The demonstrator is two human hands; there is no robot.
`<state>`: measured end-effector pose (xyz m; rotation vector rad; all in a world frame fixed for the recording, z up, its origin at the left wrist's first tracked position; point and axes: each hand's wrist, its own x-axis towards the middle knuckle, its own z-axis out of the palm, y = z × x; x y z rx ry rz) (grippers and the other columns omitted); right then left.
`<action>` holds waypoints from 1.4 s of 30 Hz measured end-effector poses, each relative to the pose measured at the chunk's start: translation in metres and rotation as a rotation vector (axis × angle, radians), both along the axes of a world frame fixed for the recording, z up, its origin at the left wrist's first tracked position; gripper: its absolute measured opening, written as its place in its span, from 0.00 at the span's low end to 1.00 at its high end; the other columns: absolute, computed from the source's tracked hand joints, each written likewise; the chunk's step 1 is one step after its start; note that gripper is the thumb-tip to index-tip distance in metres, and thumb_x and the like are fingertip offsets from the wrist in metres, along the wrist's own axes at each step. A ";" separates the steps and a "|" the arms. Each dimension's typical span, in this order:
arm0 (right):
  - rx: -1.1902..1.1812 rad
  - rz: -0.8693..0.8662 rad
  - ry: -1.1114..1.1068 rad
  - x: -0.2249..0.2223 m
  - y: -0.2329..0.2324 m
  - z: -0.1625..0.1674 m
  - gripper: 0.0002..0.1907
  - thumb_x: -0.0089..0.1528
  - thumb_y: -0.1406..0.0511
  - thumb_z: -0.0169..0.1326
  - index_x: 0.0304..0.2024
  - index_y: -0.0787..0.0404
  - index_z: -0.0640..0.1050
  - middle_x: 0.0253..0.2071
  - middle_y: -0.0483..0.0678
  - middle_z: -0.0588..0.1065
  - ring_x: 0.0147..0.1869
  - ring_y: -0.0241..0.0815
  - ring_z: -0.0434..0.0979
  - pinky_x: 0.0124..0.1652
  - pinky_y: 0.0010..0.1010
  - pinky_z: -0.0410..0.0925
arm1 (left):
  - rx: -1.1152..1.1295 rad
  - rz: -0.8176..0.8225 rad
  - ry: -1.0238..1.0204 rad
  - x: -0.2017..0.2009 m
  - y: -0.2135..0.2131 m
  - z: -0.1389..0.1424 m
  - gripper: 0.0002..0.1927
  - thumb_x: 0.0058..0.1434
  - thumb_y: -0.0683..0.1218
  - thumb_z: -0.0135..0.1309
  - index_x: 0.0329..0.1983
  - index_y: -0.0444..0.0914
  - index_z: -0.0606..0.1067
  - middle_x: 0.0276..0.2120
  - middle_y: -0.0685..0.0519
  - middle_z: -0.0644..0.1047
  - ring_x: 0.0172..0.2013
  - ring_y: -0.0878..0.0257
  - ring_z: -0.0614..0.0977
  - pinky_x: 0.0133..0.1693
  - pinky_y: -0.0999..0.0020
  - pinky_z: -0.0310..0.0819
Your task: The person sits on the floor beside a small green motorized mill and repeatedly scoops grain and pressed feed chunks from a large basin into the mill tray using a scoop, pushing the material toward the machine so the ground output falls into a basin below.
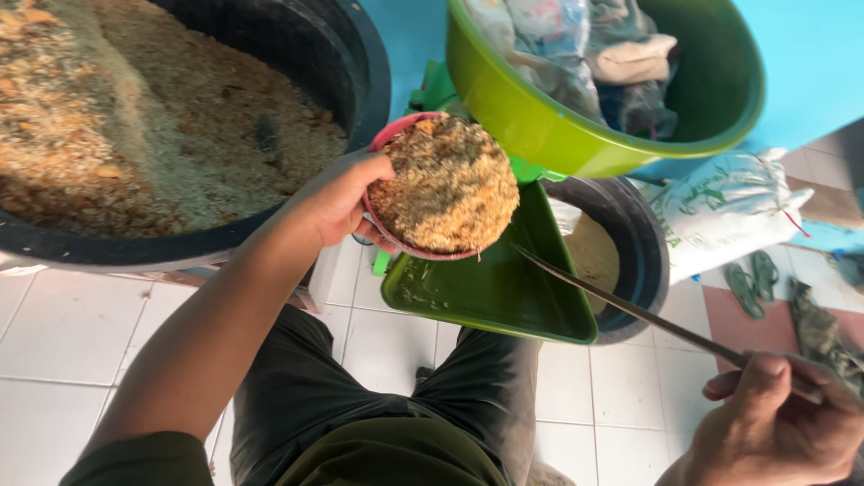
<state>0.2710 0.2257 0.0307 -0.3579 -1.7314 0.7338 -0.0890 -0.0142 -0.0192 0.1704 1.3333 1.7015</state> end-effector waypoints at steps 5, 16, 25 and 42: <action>0.000 -0.015 -0.044 0.001 -0.005 0.030 0.27 0.76 0.54 0.60 0.46 0.76 0.71 0.32 0.52 0.74 0.24 0.34 0.69 0.25 0.21 0.62 | -0.033 0.021 0.240 0.017 0.025 0.005 0.29 0.55 0.50 0.49 0.63 0.45 0.69 0.45 0.49 0.79 0.37 0.49 0.86 0.24 0.45 0.84; 0.003 -0.103 -0.106 0.002 0.011 0.043 0.31 0.80 0.54 0.56 0.33 0.75 0.69 0.24 0.52 0.70 0.20 0.35 0.67 0.21 0.22 0.57 | -0.302 0.058 0.949 0.049 0.041 0.018 0.35 0.57 0.52 0.50 0.72 0.49 0.63 0.41 0.44 0.80 0.31 0.49 0.86 0.30 0.55 0.82; 0.030 -0.134 -0.157 0.004 0.015 0.042 0.27 0.82 0.58 0.47 0.39 0.80 0.75 0.34 0.58 0.78 0.23 0.36 0.70 0.22 0.21 0.60 | -0.403 0.143 1.495 0.083 0.049 0.011 0.42 0.54 0.56 0.61 0.73 0.48 0.64 0.43 0.38 0.72 0.39 0.41 0.80 0.35 0.46 0.78; 0.022 0.171 -0.209 -0.015 0.001 0.046 0.13 0.81 0.65 0.53 0.53 0.66 0.63 0.43 0.57 0.79 0.30 0.32 0.77 0.31 0.17 0.71 | -0.323 0.150 1.857 0.098 0.058 0.004 0.52 0.44 0.56 0.72 0.73 0.48 0.62 0.46 0.42 0.66 0.46 0.44 0.76 0.33 0.50 0.80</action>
